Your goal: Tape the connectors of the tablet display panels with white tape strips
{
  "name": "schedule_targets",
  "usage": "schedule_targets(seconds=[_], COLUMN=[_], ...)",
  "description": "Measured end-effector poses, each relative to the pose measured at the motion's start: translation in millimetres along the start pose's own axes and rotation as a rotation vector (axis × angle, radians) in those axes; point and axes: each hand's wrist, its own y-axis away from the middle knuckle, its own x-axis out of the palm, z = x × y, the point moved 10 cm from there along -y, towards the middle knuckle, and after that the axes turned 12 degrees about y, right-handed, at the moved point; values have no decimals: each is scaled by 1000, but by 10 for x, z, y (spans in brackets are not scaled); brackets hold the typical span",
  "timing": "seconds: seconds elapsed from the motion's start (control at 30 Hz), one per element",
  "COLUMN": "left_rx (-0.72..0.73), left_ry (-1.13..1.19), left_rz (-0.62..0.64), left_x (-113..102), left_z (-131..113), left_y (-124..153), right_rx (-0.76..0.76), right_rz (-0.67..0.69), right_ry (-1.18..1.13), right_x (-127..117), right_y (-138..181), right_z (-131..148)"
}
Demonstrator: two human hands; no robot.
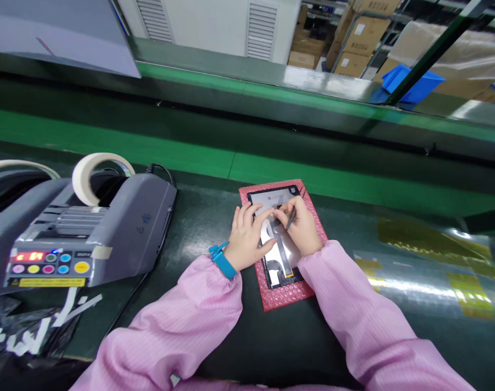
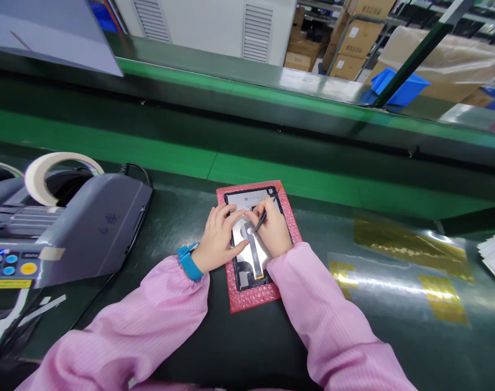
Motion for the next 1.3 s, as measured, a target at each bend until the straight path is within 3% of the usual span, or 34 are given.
schedule_targets(seconds=[0.1,0.23,0.3,0.43,0.53,0.7,0.93,1.3], left_rx=[20,134,221,381,412,427,308,403], left_ry=[66,170,225,371,435,508,544,518], left_rz=[-61,-85,25,426,553,576,631,591], left_x=[-72,-196,-173,72,185,223,247,213], left_z=[-18,-170,-297,-577,-691,-756,-617,-688], left_y=[5,-7,-13,113,210,240,179,195], right_rx=[5,94,154,283,341,322,302,293], right_rz=[-53,-27,-59,-152,-134,-2,160,144], right_ry=[-147,-348,-411,-462,-505,-561,-436,-375], right_x=[-164,-307,-409,-625,-701,-693,-591,-485], right_y=[182,491,635,896,1054,1159,1188,1242], right_z=[-72,-279,-393,-590,-651,-578,-470,-450])
